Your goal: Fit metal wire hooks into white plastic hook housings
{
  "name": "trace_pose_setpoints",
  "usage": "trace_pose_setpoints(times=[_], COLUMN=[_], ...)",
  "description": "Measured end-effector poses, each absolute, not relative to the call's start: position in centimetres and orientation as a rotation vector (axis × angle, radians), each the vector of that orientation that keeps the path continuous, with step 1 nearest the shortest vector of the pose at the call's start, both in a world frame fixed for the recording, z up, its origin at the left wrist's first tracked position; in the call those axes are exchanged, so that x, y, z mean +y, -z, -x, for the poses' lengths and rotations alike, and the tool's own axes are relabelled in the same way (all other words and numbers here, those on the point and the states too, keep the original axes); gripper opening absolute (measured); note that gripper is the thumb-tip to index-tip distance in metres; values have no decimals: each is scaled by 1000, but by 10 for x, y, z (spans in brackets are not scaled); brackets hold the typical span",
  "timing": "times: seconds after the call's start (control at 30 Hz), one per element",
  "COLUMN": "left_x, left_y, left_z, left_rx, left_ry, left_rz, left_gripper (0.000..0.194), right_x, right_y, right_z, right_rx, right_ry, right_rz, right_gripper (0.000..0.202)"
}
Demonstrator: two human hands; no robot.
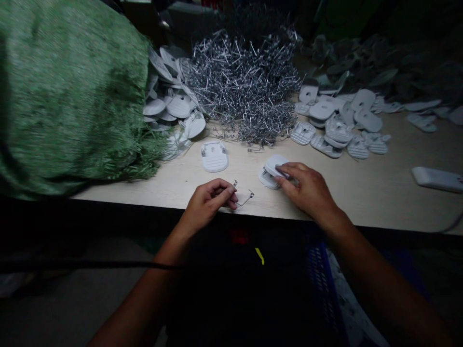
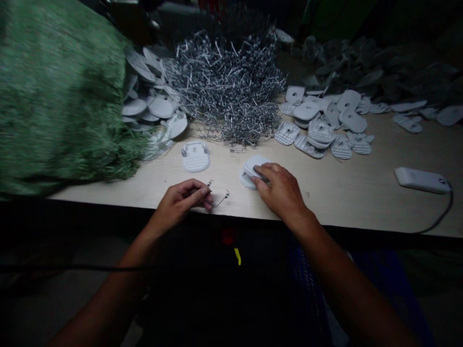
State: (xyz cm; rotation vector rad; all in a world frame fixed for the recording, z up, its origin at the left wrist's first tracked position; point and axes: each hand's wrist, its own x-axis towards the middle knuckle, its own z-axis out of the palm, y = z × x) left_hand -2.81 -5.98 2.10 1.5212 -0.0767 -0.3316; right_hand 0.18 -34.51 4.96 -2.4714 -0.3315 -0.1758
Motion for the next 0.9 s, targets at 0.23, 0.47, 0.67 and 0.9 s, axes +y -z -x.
trace_pose_setpoints(times=[0.23, 0.47, 0.67, 0.9], left_x=[-76, -106, -127, -129], left_y=[-17, -18, -11, -8], left_z=[29, 30, 26, 16], left_rx=[-46, 8, -53, -138], left_ry=[339, 322, 422, 414], left_rz=[-1444, -1318, -1245, -1503], left_gripper=[26, 31, 29, 28], right_x=[-356, -339, -325, -327], right_y=[-52, -50, -28, -20], right_z=[-11, 44, 53, 48], right_rx=[-428, 8, 232, 322], right_ry=[242, -44, -249, -179], right_rz=[2363, 1972, 1501, 1450], right_gripper=[24, 31, 43, 49])
